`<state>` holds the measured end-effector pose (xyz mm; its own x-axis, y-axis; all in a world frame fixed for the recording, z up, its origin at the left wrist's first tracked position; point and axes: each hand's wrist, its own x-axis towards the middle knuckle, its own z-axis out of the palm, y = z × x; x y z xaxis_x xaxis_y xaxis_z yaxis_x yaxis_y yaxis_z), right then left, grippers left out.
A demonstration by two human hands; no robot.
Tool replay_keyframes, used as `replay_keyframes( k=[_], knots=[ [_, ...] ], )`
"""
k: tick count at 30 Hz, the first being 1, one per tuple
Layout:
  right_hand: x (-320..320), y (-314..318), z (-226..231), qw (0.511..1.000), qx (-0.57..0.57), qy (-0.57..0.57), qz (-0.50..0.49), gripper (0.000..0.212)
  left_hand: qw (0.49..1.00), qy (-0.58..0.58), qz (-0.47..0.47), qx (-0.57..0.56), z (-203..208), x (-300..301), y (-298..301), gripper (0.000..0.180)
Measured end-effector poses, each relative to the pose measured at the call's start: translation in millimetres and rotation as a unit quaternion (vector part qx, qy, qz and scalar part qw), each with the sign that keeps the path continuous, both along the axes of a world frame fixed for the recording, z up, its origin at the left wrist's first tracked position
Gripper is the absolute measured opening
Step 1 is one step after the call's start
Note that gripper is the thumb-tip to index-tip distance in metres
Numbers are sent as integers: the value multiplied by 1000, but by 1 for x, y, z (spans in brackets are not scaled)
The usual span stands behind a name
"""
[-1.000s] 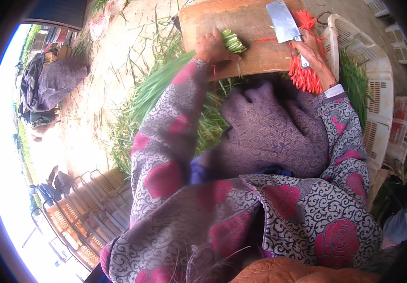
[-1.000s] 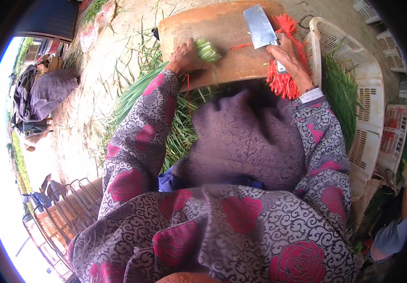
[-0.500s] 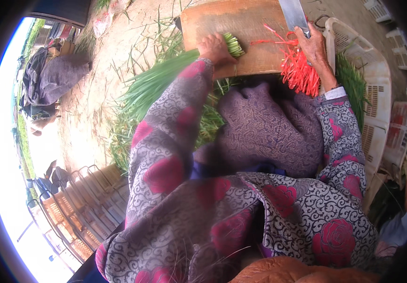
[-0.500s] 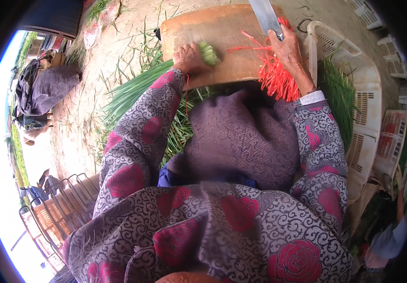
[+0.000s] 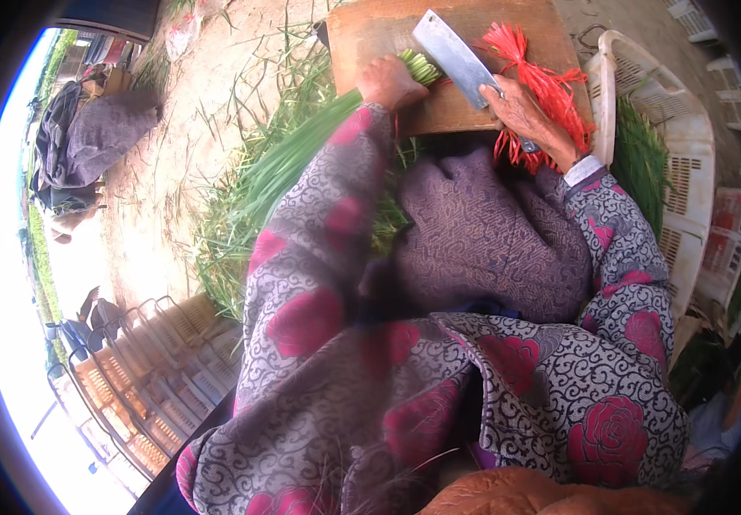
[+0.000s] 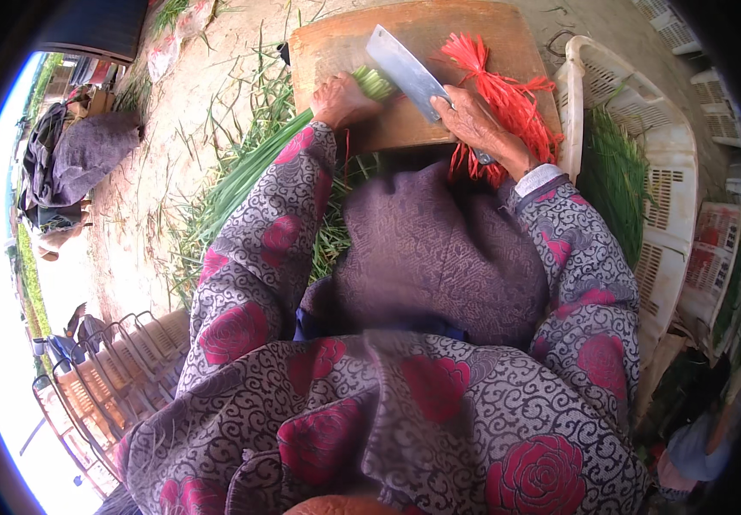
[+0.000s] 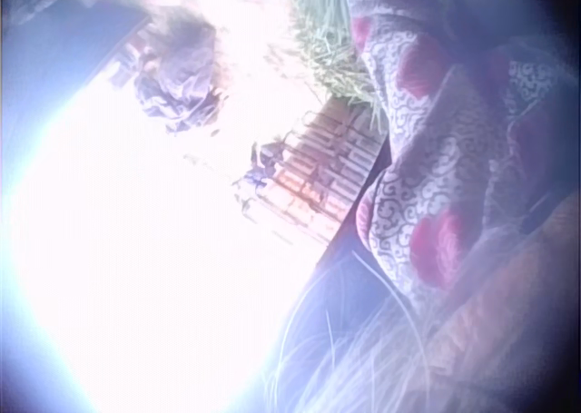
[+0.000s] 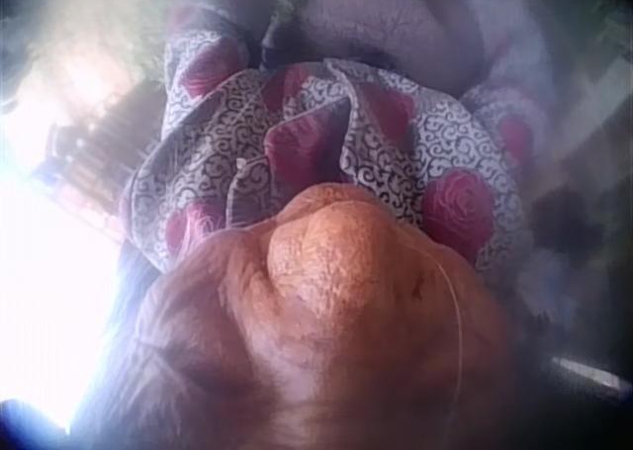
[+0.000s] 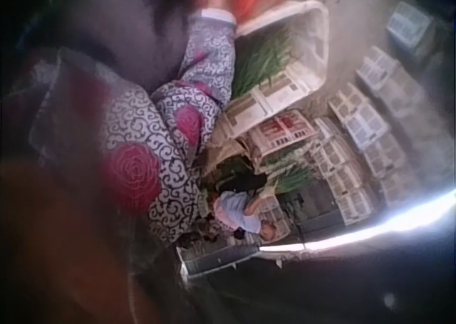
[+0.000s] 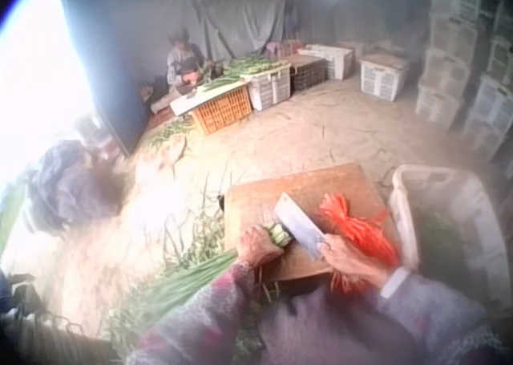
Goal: The person sorts green stems into a bundle by hand, ties the bundle with a red plastic string, and trims the root ends using a cleaver on a wooden board before placing the bundle into a plastic crate.
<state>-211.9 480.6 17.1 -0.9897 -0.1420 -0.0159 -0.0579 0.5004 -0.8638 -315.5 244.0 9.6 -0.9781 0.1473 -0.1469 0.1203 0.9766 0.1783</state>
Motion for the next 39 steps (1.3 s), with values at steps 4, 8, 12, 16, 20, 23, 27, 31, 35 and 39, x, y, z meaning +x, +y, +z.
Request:
replay_keyframes(
  k=[4, 8, 12, 16, 20, 23, 27, 31, 35, 39],
  knots=[
    [-22, 55, -11, 994, 46, -84, -55, 36, 1000, 7, -16, -7, -6, 2, -4, 103],
    [-48, 107, 16, 991, 23, -37, -129, 46, 997, -52, -48, -7, 8, -4, -2, 119],
    [-45, 117, 78, 990, -46, 27, -127, 49, 985, -137, -104, -5, 20, -12, -18, 137],
    [-56, 153, 61, 955, 130, 220, -152, 42, 992, -47, -108, 45, -6, -12, -21, 121],
    [-59, 133, 71, 912, 227, 320, -119, 37, 990, 73, -114, 34, -8, 3, -3, 97],
    [-42, 69, 81, 937, 182, 285, -90, 32, 995, 43, -74, 44, -20, 2, -15, 96],
    [-15, -1, 89, 957, 207, 201, -19, 27, 996, 16, -34, 75, -12, 7, -34, 99],
    [-21, -45, 59, 945, 189, 267, 15, 24, 994, 108, -11, 24, -35, 6, -37, 106],
    [-20, -62, 43, 948, 240, 204, 50, 18, 995, 102, -6, -2, -36, 4, -36, 97],
    [-25, -60, 16, 956, 238, 161, 64, 16, 998, 53, -14, 15, -30, 4, -34, 74]
  ],
)
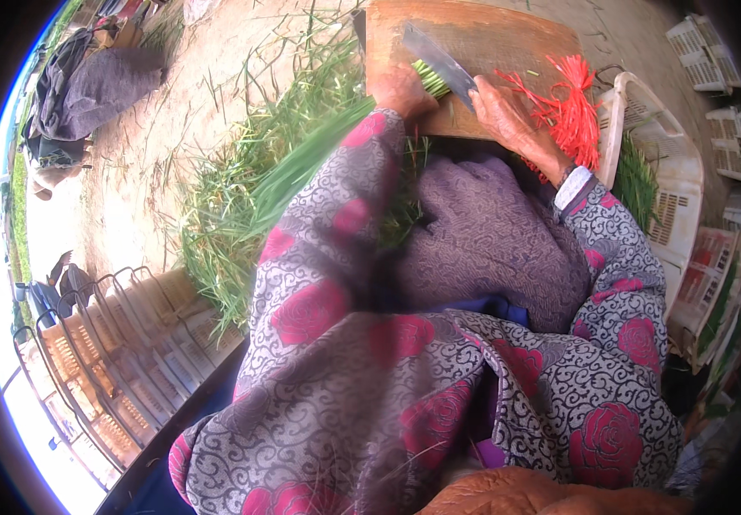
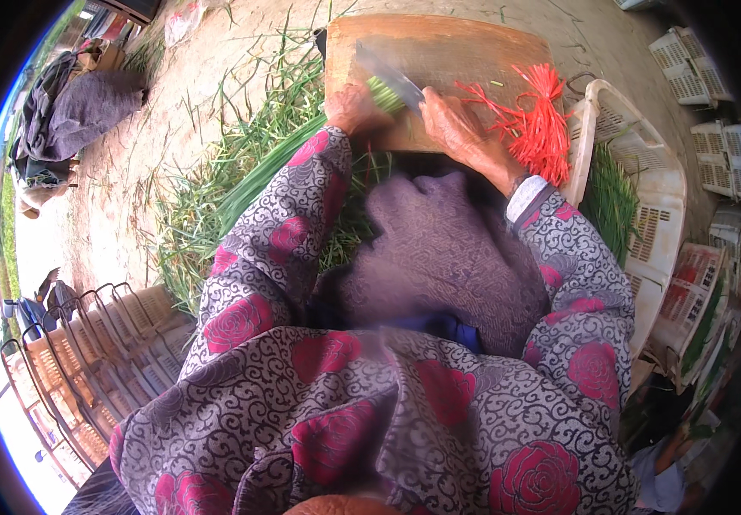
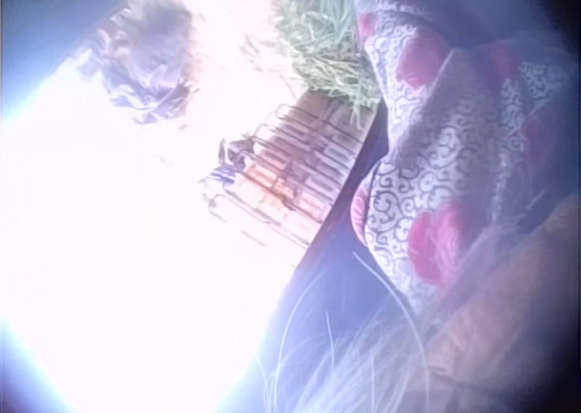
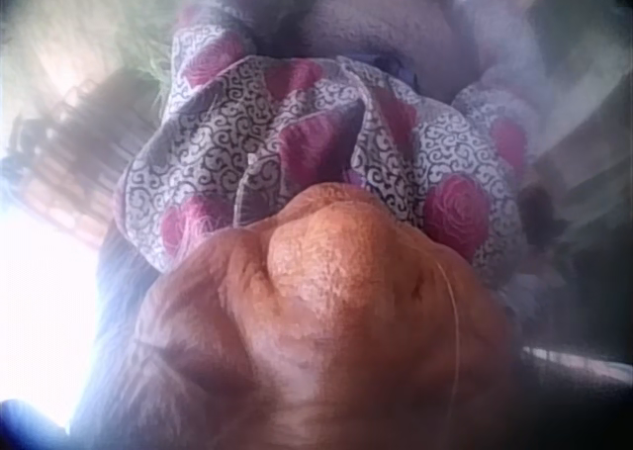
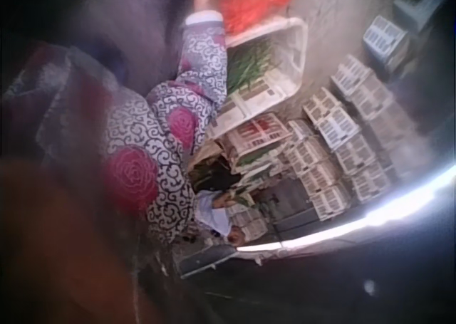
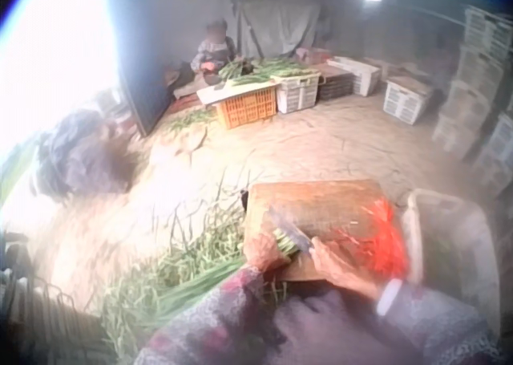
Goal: The person sorts green stems into a bundle by hand, ties the bundle with a red plastic string, and trims the root ends using a cleaver on a wooden board before placing the bundle into a plastic crate.
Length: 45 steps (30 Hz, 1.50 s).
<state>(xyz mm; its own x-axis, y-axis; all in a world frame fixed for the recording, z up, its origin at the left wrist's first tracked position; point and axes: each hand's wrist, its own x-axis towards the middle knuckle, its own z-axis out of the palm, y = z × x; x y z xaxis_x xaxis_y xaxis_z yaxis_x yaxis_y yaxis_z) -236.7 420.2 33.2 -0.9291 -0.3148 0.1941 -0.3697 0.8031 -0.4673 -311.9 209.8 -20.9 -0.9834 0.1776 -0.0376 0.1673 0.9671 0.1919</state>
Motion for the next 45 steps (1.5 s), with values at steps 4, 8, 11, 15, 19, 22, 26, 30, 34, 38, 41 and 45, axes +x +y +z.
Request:
replay_keyframes(
  k=[4, 8, 11, 15, 19, 22, 26, 30, 34, 38, 41, 45],
  knots=[
    [-12, 21, -36, 985, 58, 142, 73, 16, 996, -90, 4, 7, 30, 9, 8, 83],
    [-20, 22, -29, 989, 118, 46, 72, 15, 999, -42, 7, -8, 39, 23, 12, 76],
    [-16, 2, -5, 992, 109, 1, 56, 14, 999, -45, 9, 4, 32, 24, 3, 70],
    [-31, -21, -25, 991, 71, 93, 71, 12, 998, -56, 4, 27, 36, 20, 1, 65],
    [-78, -24, -78, 930, 248, 258, 83, 17, 998, -40, -2, 54, 41, 14, 9, 65],
    [-63, -29, -53, 970, 210, 53, 106, 23, 1000, -1, -2, 27, 25, 13, 0, 66],
    [-13, 4, -40, 994, 39, -85, 54, 24, 998, -41, -7, 36, 19, 11, 1, 71],
    [-29, -33, -53, 991, 100, 70, 56, 10, 997, -42, 14, 57, 24, 11, 1, 83],
    [-59, -65, -48, 996, 74, 26, 28, 8, 982, -136, 31, 130, 46, 16, -26, 102],
    [-96, 0, -104, 986, 136, 80, 54, 13, 996, -41, -15, 80, 49, 50, -58, 119],
    [-85, -23, -70, 996, 73, 6, 49, 21, 968, -69, 0, 240, 21, 82, -92, 108],
    [-82, -19, -24, 999, 4, 5, -42, 22, 978, -31, 49, 199, 37, 110, -97, 82]
  ],
)
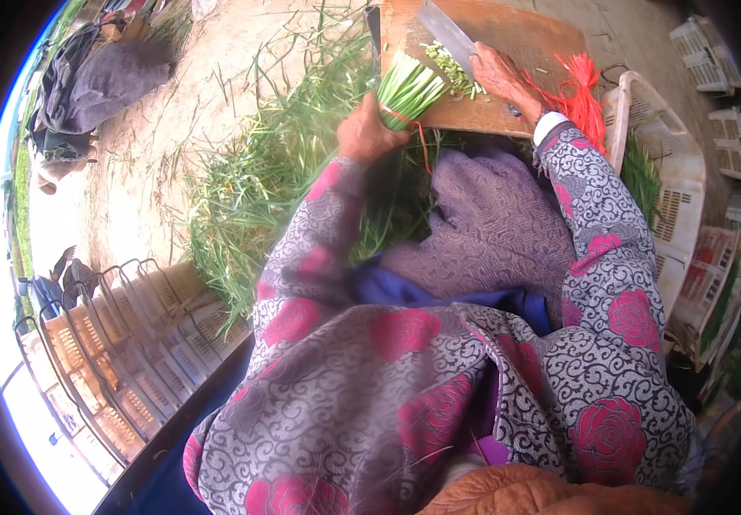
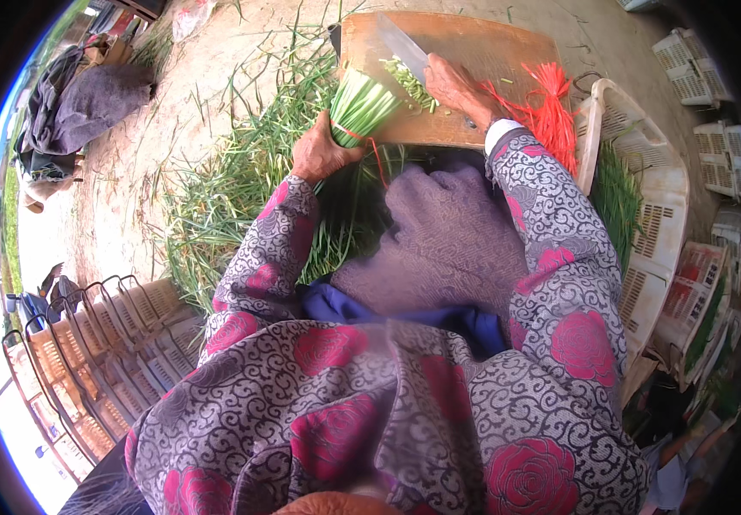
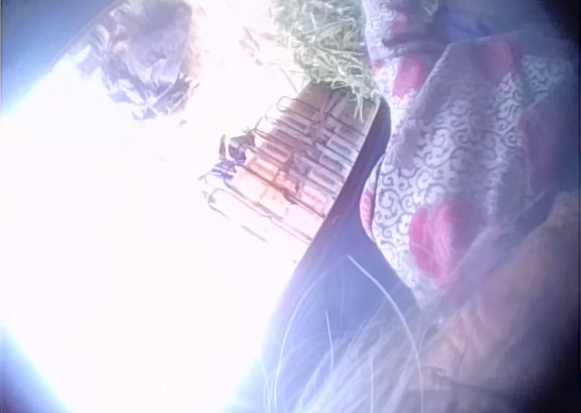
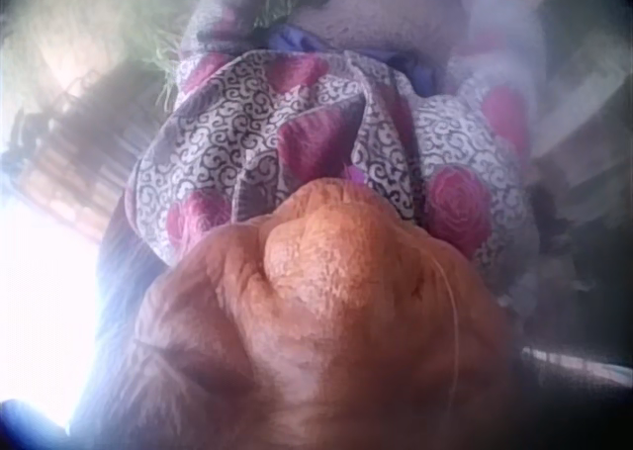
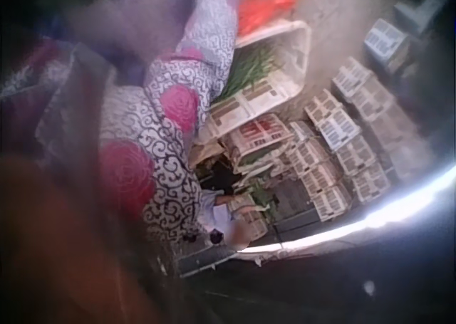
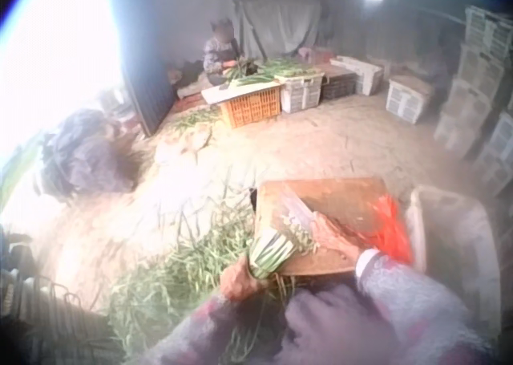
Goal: The person sorts green stems into a bundle by hand, ties the bundle with a red plastic string, and trims the root ends using a cleaver on a wooden board before placing the bundle into a plastic crate.
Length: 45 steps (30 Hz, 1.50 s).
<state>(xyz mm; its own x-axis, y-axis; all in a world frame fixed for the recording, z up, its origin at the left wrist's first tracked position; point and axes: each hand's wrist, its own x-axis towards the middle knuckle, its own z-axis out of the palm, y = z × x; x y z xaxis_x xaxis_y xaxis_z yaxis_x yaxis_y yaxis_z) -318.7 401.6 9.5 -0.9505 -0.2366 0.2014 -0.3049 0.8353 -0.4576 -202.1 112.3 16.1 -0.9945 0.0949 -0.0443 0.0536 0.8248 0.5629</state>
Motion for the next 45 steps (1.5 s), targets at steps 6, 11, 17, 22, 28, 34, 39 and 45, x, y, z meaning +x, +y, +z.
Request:
replay_keyframes(
  k=[6, 11, 17, 22, 28, 34, 39, 45],
  knots=[
    [-15, 33, 3, 995, 53, 29, -81, 21, 991, 8, -5, 136, 35, 39, -35, 73],
    [-2, 6, -19, 995, 67, 40, -56, 19, 957, -39, -81, 275, 77, 60, -57, 77],
    [52, -47, 13, 917, -140, -340, 152, 30, 979, -43, -60, 191, 71, 70, -65, 69],
    [35, 3, 14, 997, -5, 32, 72, 48, 994, 61, -57, 68, 77, 75, -40, 72],
    [95, -85, 181, 950, -14, 70, 303, 36, 991, 107, -75, -27, 76, 88, -38, 75],
    [120, -116, 191, 880, 162, 180, 409, 12, 985, 131, -97, -59, 97, 107, -46, 80],
    [119, -125, 207, 833, 206, 314, 407, 11, 985, 148, -82, -35, 109, 129, -76, 84],
    [63, 18, 278, 940, 181, 283, 65, 20, 997, 55, -58, 20, 116, 153, -135, 85]
  ],
)
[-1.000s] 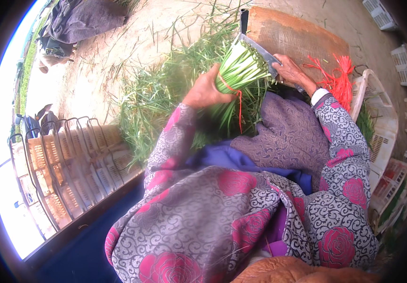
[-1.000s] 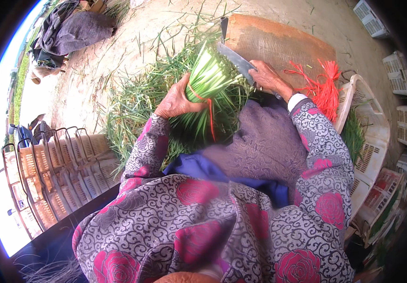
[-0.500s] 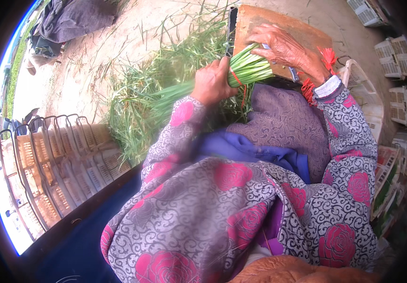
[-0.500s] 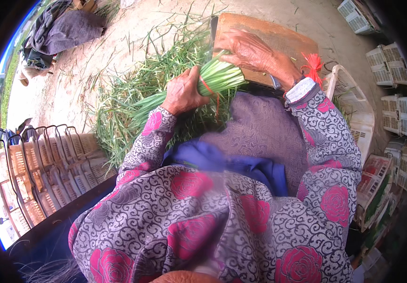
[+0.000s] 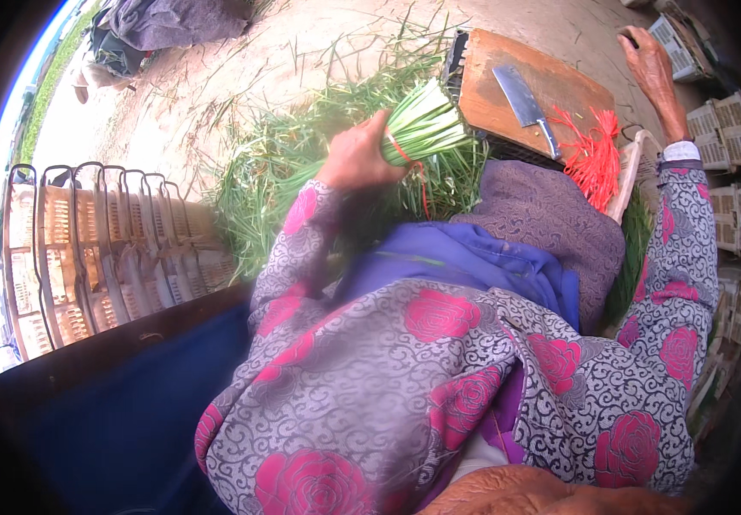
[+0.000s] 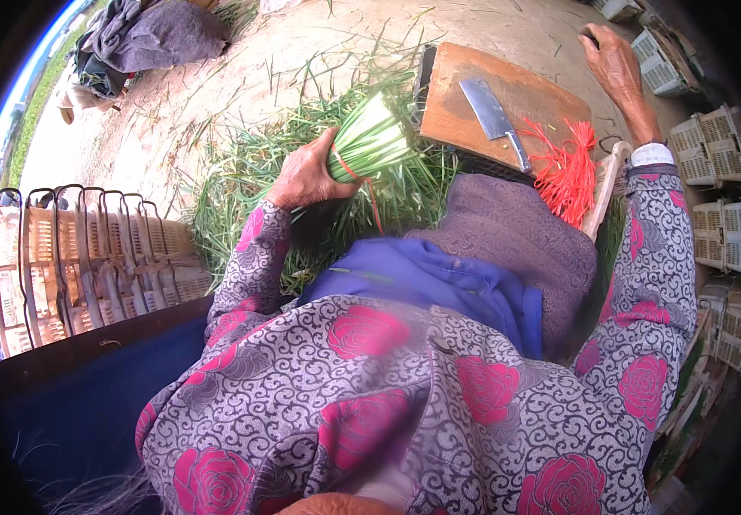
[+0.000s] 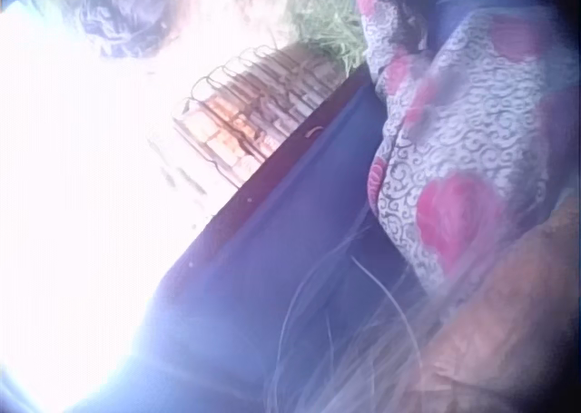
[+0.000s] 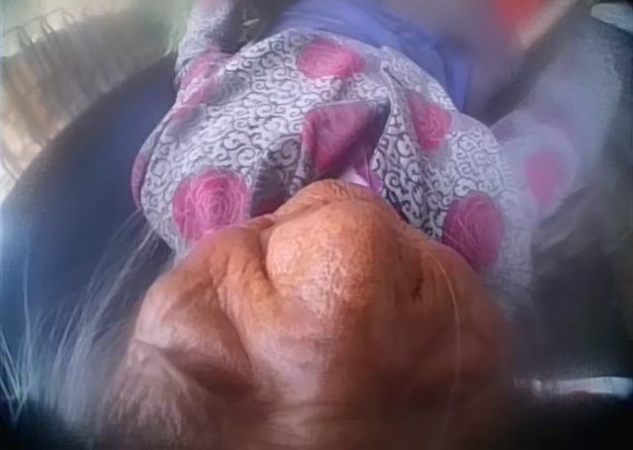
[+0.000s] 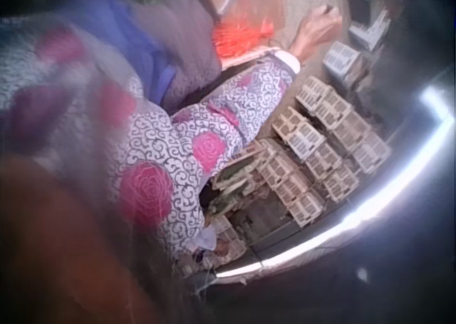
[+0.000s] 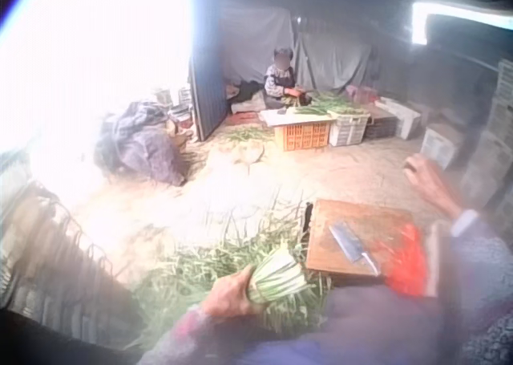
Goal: The person sorts green stems into a bundle by hand, ties the bundle with a red plastic string, and trims the root ends using a cleaver on a wooden board before placing the bundle into a plastic crate.
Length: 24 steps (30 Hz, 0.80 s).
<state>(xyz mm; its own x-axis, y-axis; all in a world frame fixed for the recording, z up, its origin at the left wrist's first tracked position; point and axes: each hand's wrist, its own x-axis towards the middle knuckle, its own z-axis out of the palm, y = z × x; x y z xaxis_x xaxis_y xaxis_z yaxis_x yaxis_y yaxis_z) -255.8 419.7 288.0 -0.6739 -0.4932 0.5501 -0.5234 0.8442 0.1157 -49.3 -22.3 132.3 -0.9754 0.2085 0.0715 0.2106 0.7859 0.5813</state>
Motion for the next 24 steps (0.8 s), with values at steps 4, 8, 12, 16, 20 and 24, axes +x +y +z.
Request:
replay_keyframes(
  k=[4, 8, 12, 16, 20, 24],
  knots=[
    [61, -68, -37, 942, -90, -286, 152, 23, 999, 32, 23, -18, 3, 0, -9, 85],
    [91, -150, -20, 957, -9, -213, 196, 26, 992, 114, -5, -57, 3, 4, 1, 84],
    [101, -203, -46, 917, -58, -257, 301, 22, 984, 148, -43, -85, 6, 5, 13, 86],
    [107, -221, -57, 915, 140, -234, 297, 15, 982, 149, -46, -106, 2, 9, 14, 82],
    [115, -228, -64, 911, 150, -121, 365, 10, 981, 144, -51, -121, -7, 6, 12, 79],
    [102, -209, -67, 904, 157, -93, 386, 10, 983, 150, -59, -85, -9, 4, 11, 80]
  ],
)
